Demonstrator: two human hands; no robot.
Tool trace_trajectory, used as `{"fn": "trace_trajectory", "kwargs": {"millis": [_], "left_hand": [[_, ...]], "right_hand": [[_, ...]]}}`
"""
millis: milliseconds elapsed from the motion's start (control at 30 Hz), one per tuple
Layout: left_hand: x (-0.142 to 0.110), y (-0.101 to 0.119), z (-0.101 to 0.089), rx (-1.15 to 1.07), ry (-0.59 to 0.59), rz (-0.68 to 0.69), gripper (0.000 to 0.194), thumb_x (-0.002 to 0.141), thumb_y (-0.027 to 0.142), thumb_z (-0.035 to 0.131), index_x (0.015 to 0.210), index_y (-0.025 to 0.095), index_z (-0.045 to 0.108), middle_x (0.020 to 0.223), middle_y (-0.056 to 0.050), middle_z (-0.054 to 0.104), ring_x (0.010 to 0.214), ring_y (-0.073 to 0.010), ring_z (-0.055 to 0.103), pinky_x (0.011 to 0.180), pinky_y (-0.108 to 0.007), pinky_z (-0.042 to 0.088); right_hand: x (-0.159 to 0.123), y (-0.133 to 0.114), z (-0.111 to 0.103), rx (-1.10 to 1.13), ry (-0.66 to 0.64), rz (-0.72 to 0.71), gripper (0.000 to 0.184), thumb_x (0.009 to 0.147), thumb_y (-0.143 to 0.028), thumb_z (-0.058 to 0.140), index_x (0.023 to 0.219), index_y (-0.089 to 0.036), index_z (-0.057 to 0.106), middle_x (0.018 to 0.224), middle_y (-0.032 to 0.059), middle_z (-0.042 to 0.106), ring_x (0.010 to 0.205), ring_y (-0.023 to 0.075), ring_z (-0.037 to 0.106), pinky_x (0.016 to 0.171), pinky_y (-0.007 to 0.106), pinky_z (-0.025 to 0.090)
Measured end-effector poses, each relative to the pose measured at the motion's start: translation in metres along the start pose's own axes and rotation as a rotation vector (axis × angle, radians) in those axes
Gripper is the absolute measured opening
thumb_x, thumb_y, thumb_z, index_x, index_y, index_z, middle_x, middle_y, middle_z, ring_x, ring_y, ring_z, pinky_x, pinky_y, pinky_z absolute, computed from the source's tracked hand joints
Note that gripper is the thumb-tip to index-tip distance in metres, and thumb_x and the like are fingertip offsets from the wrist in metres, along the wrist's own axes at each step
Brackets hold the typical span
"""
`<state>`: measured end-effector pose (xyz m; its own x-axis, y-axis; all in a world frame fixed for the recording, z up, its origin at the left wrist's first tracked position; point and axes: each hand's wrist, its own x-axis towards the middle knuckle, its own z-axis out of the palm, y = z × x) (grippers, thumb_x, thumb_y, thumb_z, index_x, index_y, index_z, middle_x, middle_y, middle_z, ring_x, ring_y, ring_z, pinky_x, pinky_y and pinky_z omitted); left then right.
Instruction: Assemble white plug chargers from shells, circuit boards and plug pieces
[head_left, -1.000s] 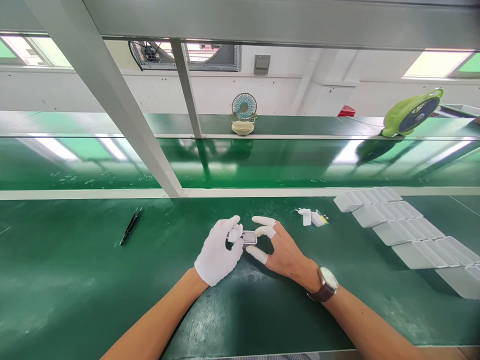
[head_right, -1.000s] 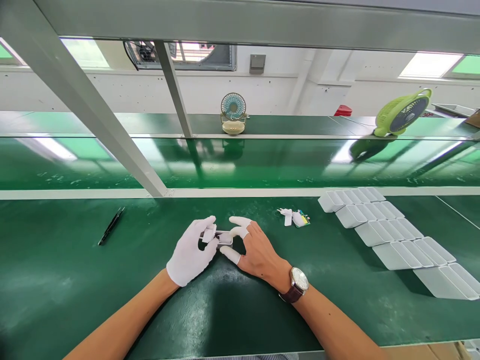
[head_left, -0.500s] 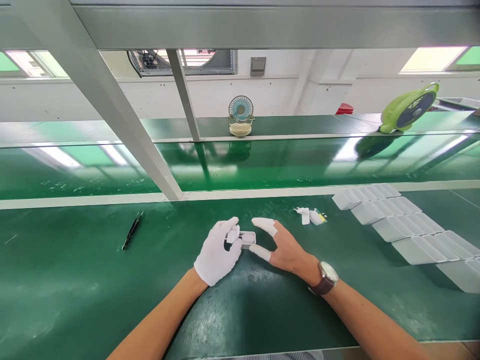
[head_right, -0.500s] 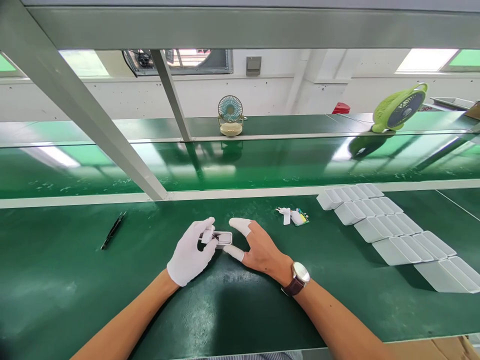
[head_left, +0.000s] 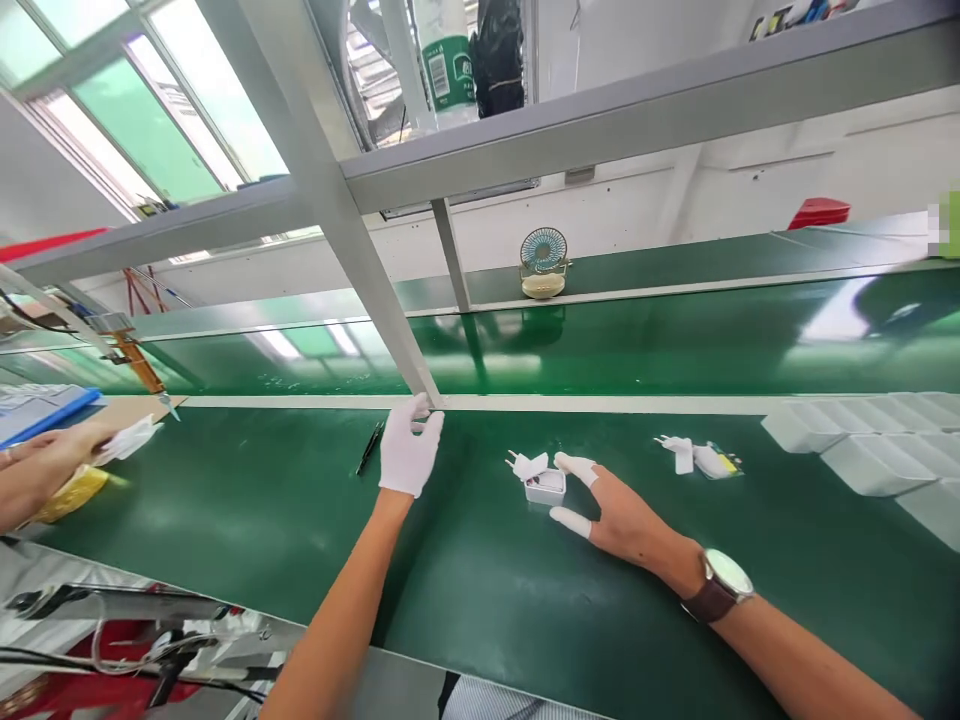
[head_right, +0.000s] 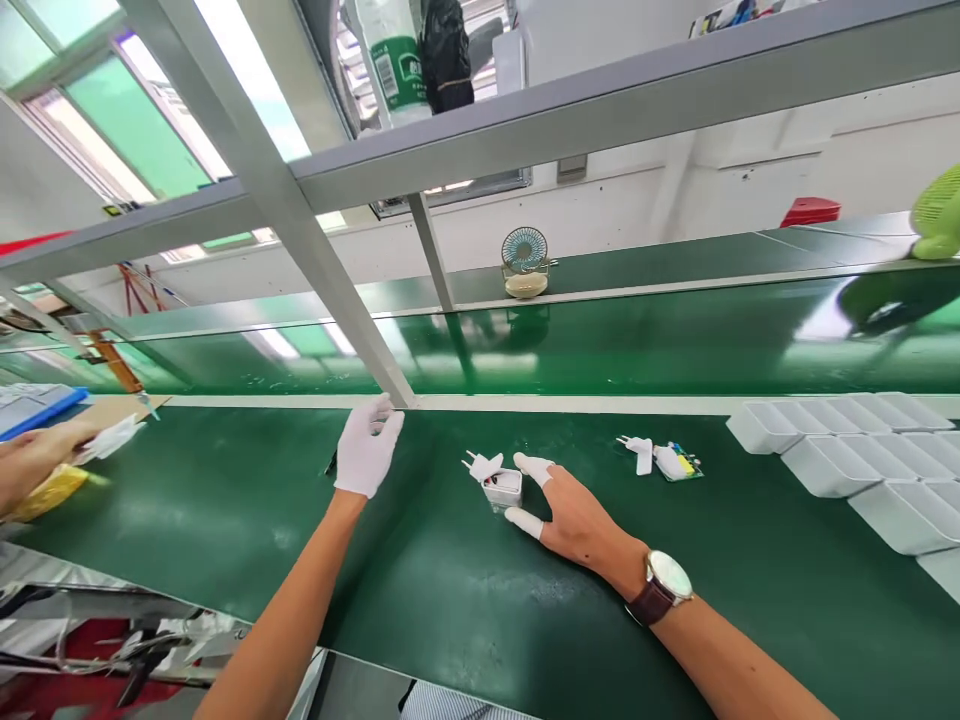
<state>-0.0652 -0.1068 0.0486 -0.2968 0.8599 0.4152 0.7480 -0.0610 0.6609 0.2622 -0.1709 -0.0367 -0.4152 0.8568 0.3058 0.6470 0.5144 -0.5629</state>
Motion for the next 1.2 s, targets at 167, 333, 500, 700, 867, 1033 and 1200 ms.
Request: {"fn": "trace_trajectory", "kwargs": {"millis": [167, 333, 500, 700, 867, 1033, 1200], "left_hand": [[0.025, -0.049, -0.037, 0.232, 0.034, -0.129, 0.047, 0.082, 0.038, 0.064, 0.123, 0.014, 0.066, 0.13, -0.018, 0.064, 0.126, -0.035, 0.056, 0.114, -0.053, 0.039], [0.028, -0.075, -0.052, 0.333, -0.082, -0.263, 0.02, 0.072, 0.034, 0.067, 0.079, 0.016, 0.071, 0.098, -0.02, 0.072, 0.113, -0.045, 0.061, 0.102, -0.062, 0.043], [0.013, -0.051, -0.048, 0.212, -0.201, -0.21, 0.027, 0.089, 0.038, 0.049, 0.091, 0.018, 0.067, 0.089, -0.011, 0.073, 0.084, -0.0271, 0.069, 0.082, -0.043, 0.056], [-0.067, 0.041, -0.039, 0.054, -0.451, 0.252, 0.023, 0.091, 0.045, 0.062, 0.104, 0.026, 0.069, 0.089, -0.001, 0.074, 0.073, -0.0168, 0.067, 0.067, -0.029, 0.055], [-0.11, 0.078, -0.012, 0.206, -0.467, 0.677, 0.019, 0.095, 0.029, 0.056, 0.081, 0.027, 0.069, 0.07, 0.0, 0.066, 0.061, -0.0151, 0.059, 0.06, -0.029, 0.047], [-0.11, 0.068, 0.011, 0.208, -0.325, 0.681, 0.022, 0.095, 0.027, 0.054, 0.077, 0.026, 0.067, 0.069, -0.002, 0.063, 0.06, -0.0163, 0.057, 0.057, -0.03, 0.043], [-0.107, 0.062, 0.021, 0.135, -0.319, 0.693, 0.02, 0.095, 0.026, 0.051, 0.083, 0.028, 0.067, 0.066, -0.002, 0.061, 0.061, -0.0174, 0.057, 0.056, -0.03, 0.045]], "right_hand": [[0.0, -0.001, 0.0, 0.006, 0.006, -0.057, 0.074, 0.095, -0.051, 0.061, 0.156, -0.022, 0.033, 0.142, 0.016, 0.058, 0.128, 0.0333, 0.058, 0.107, 0.053, 0.049], [0.003, -0.006, -0.006, 0.021, 0.016, -0.083, 0.073, 0.095, -0.048, 0.063, 0.155, -0.018, 0.035, 0.139, 0.0173, 0.06, 0.124, 0.0329, 0.059, 0.104, 0.052, 0.051], [0.005, -0.009, -0.01, 0.016, 0.041, -0.084, 0.071, 0.094, -0.046, 0.065, 0.153, -0.017, 0.038, 0.136, 0.0185, 0.061, 0.122, 0.0323, 0.06, 0.102, 0.051, 0.052], [0.007, -0.004, -0.007, -0.01, 0.023, -0.122, 0.061, 0.098, -0.044, 0.06, 0.15, -0.018, 0.043, 0.122, 0.0144, 0.067, 0.113, 0.0306, 0.062, 0.097, 0.048, 0.052], [0.008, -0.006, -0.009, -0.034, 0.027, -0.141, 0.049, 0.102, -0.045, 0.054, 0.144, -0.019, 0.049, 0.107, 0.0112, 0.069, 0.099, 0.0261, 0.063, 0.089, 0.041, 0.051], [0.01, -0.009, -0.013, -0.038, 0.001, -0.121, 0.047, 0.099, -0.044, 0.059, 0.139, -0.019, 0.053, 0.098, 0.0088, 0.068, 0.09, 0.0253, 0.061, 0.082, 0.039, 0.051], [0.01, -0.008, -0.014, -0.028, 0.001, -0.112, 0.049, 0.098, -0.043, 0.06, 0.14, -0.019, 0.053, 0.099, 0.0096, 0.068, 0.093, 0.0267, 0.062, 0.083, 0.039, 0.052]]}}
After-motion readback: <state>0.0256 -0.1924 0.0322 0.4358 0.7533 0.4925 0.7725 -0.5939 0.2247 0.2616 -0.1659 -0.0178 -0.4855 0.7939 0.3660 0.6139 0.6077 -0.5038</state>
